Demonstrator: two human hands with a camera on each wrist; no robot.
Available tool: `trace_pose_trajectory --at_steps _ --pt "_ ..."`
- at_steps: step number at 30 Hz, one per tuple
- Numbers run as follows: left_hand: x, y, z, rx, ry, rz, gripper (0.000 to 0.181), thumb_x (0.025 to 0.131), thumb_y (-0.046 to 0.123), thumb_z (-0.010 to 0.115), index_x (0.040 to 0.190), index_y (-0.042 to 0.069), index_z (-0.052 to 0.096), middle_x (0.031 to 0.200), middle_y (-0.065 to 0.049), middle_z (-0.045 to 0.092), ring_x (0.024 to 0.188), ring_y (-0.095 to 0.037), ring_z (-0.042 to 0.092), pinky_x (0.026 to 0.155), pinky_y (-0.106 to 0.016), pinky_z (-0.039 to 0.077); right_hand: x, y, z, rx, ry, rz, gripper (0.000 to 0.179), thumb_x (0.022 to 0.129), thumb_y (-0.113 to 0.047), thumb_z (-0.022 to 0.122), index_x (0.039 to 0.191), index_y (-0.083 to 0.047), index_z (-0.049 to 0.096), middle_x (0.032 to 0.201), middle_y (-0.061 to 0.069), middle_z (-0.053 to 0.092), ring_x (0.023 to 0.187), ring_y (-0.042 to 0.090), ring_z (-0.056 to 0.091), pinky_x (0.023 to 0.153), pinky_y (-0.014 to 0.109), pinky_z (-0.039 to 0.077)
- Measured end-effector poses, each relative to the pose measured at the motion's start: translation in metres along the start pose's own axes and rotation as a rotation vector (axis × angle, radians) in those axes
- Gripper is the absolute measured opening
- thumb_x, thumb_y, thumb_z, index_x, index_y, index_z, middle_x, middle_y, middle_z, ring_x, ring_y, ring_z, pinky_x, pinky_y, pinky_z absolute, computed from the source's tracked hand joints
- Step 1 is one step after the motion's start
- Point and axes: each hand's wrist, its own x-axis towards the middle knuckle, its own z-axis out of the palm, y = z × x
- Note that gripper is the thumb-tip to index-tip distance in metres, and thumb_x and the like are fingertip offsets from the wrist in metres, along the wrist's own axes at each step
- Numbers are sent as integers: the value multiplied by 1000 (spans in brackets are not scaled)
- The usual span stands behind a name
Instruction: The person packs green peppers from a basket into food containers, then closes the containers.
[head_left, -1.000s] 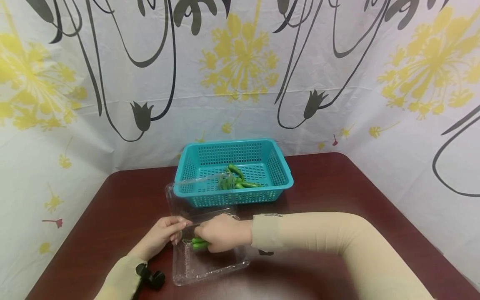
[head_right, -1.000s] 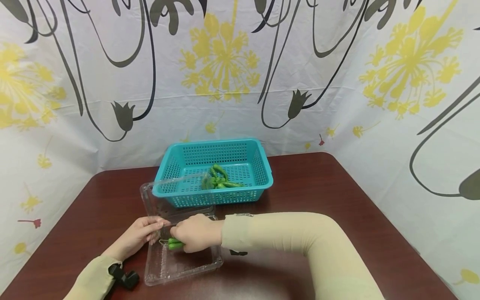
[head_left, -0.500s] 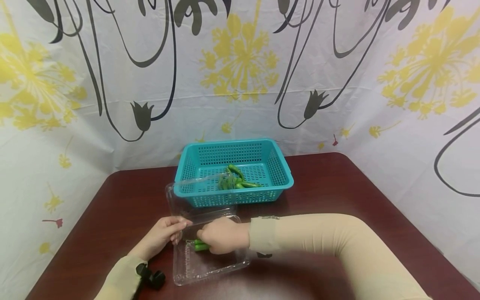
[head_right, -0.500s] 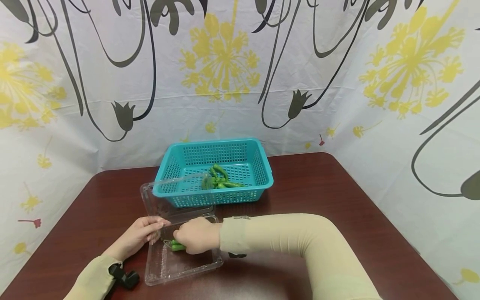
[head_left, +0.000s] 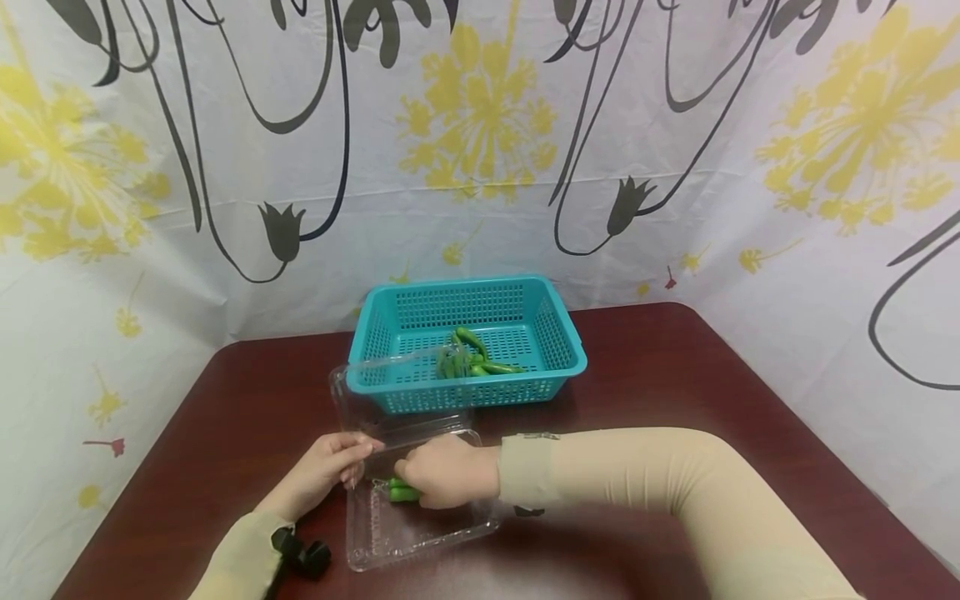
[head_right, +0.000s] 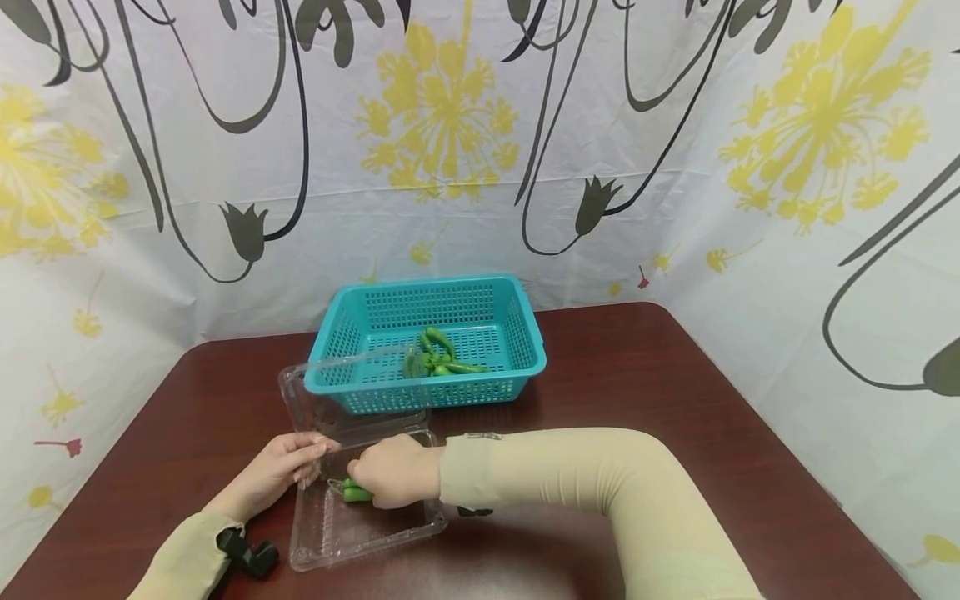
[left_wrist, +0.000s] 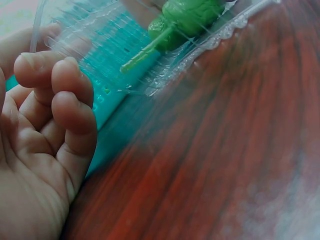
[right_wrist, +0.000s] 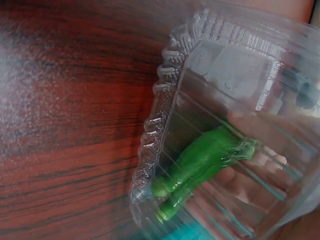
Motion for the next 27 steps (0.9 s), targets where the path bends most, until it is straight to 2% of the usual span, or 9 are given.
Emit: trace_pose_trajectory --at_steps 5,13,17,21,27 --pt "-1 0 0 -1 4 -11 23 101 16 53 108 1 70 55 9 47 54 -5 47 54 -22 45 -1 0 0 5 -2 -9 19 80 -25 76 83 -21 57 65 -11 50 52 4 45 44 22 40" --pt "-1 2 1 2 -6 10 28 101 15 52 110 -7 66 56 8 47 54 -5 47 54 -22 45 -1 1 -3 7 -27 12 25 77 -32 79 83 -22 57 65 -12 49 55 5 46 46 24 41" --pt "1 0 1 -3 -12 22 28 101 14 51 111 -7 66 55 8 46 54 -5 48 54 -23 46 -6 4 -7 41 -19 4 27 77 -35 80 83 -22 57 66 -12 48 56 5 46 46 24 41" --pt "3 -3 2 -10 -18 11 27 101 15 52 111 -5 67 55 8 46 54 -5 48 55 -23 46 -18 15 -20 91 35 -23 22 82 -35 76 87 -20 61 70 -12 52 58 3 47 47 19 39" --pt "0 -1 0 14 -4 -24 30 101 19 53 112 -5 67 55 7 45 54 -6 47 55 -24 46 -39 38 -53 151 89 -25 25 87 -29 72 105 -12 67 89 -6 63 73 4 56 58 18 45"
